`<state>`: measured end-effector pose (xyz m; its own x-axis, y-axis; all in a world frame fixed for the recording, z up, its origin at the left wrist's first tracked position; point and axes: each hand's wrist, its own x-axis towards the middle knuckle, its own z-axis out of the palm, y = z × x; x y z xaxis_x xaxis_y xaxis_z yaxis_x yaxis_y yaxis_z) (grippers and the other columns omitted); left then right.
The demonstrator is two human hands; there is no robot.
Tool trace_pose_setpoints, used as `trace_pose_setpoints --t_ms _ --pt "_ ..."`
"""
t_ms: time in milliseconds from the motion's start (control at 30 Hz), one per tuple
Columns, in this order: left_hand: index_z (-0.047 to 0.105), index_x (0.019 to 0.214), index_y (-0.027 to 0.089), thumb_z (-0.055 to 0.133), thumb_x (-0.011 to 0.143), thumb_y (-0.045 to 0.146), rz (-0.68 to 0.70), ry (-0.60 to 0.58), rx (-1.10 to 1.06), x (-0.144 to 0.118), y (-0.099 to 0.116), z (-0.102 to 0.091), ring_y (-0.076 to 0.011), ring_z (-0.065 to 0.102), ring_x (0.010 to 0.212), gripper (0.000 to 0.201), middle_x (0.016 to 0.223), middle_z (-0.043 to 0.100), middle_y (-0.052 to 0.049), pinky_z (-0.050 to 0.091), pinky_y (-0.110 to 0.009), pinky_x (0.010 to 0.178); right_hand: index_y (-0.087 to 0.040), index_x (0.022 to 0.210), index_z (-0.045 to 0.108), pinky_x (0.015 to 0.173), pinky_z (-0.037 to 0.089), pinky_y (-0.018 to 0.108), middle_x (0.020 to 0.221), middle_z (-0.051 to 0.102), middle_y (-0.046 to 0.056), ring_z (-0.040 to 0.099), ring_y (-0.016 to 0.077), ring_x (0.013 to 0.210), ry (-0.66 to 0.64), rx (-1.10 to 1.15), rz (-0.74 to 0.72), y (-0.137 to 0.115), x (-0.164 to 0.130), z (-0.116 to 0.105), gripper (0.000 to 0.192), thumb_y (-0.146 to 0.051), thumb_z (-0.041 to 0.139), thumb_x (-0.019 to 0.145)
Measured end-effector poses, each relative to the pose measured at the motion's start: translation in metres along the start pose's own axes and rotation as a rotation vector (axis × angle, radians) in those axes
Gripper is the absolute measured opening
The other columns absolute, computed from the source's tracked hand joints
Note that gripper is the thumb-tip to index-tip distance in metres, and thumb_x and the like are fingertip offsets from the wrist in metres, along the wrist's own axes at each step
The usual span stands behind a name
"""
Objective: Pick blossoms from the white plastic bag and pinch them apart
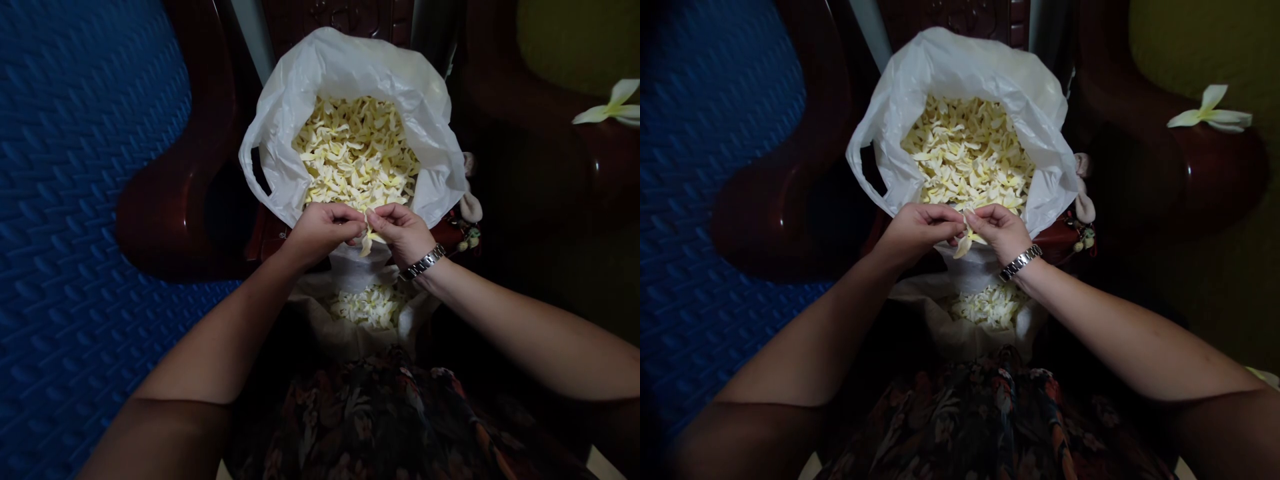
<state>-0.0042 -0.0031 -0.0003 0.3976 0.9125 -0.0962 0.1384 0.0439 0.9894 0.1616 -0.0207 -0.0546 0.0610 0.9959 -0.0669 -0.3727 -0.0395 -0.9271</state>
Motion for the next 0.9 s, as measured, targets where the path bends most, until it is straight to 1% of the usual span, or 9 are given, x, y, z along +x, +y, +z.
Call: trace_pose_setpoints --t_ms 100,233,400,600,667,767,833,900 --pt "0.075 0.073 0.012 0.074 0.071 0.017 -0.008 -0.001 0.005 0.0 0.0 0.0 -0.0071 0.059 0.057 0.005 0.066 0.069 0.0 0.049 -0.019 0.058 -0.022 0.074 0.068 0.071 0.052 0.028 0.073 0.068 -0.003 0.061 0.0114 0.07 -0.002 -0.003 0.001 0.0 0.0 0.0 0.041 -0.047 0.095 0.055" --pt "0.074 0.074 0.012 0.075 0.07 0.017 -0.027 0.007 -0.005 -0.001 0.002 0.001 -0.007 0.059 0.057 0.007 0.065 0.068 0.001 0.049 -0.018 0.058 -0.022 0.073 0.068 0.071 0.052 0.028 0.072 0.067 -0.004 0.061 0.0113 0.069 -0.01 -0.013 0.0 0.0 0.0 0.001 0.045 -0.051 0.095 0.052" --pt "0.07 0.071 0.012 0.069 0.071 0.012 -0.073 0.036 -0.035 -0.001 0.003 0.003 -0.006 0.057 0.055 0.0 0.064 0.066 0.001 0.048 -0.018 0.057 -0.023 0.071 0.069 0.071 0.054 0.027 0.069 0.068 -0.005 0.062 0.0098 0.067 -0.009 0.002 -0.006 0.0 -0.001 0.003 0.044 -0.049 0.097 0.049" --pt "0.064 0.072 0.013 0.066 0.074 0.012 -0.081 0.065 -0.045 0.0 0.002 0.006 -0.0054 0.053 0.054 0.003 0.063 0.062 0.002 0.045 -0.018 0.054 -0.024 0.072 0.07 0.081 0.055 0.031 0.072 0.07 -0.004 0.064 0.0115 0.073 -0.023 -0.005 -0.013 0.0 -0.002 0.004 0.042 -0.049 0.096 0.052" --pt "0.06 0.073 0.015 0.067 0.072 0.012 -0.035 0.106 -0.054 0.001 0.0 0.008 -0.0053 0.052 0.054 0.008 0.063 0.06 0.003 0.043 -0.017 0.053 -0.024 0.073 0.07 0.084 0.055 0.033 0.074 0.07 -0.003 0.064 0.0129 0.075 -0.032 -0.018 -0.012 0.0 -0.001 0.004 0.042 -0.051 0.096 0.052" --pt "0.055 0.073 0.017 0.072 0.066 0.013 0.12 0.191 -0.046 0.003 -0.005 0.01 -0.0061 0.052 0.061 0.019 0.068 0.059 0.003 0.043 -0.017 0.056 -0.024 0.074 0.071 0.085 0.054 0.034 0.077 0.071 -0.002 0.064 0.0144 0.079 -0.022 -0.035 -0.013 0.0 -0.001 0.004 0.043 -0.052 0.095 0.053" --pt "0.055 0.071 0.017 0.073 0.066 0.016 0.198 0.211 -0.004 0.003 -0.007 0.01 -0.0066 0.052 0.063 0.018 0.071 0.06 0.002 0.042 -0.018 0.056 -0.024 0.075 0.072 0.084 0.053 0.034 0.078 0.071 -0.002 0.064 0.0145 0.078 0.003 -0.042 -0.011 0.001 -0.001 0.004 0.044 -0.054 0.094 0.053" --pt "0.06 0.07 0.017 0.072 0.068 0.019 0.212 0.198 0.041 0.003 -0.008 0.01 -0.0069 0.049 0.06 0.013 0.069 0.061 0.002 0.04 -0.019 0.054 -0.024 0.077 0.073 0.082 0.053 0.033 0.078 0.07 -0.002 0.062 0.0139 0.076 0.025 -0.041 -0.01 0.002 -0.001 0.004 0.046 -0.057 0.093 0.053"
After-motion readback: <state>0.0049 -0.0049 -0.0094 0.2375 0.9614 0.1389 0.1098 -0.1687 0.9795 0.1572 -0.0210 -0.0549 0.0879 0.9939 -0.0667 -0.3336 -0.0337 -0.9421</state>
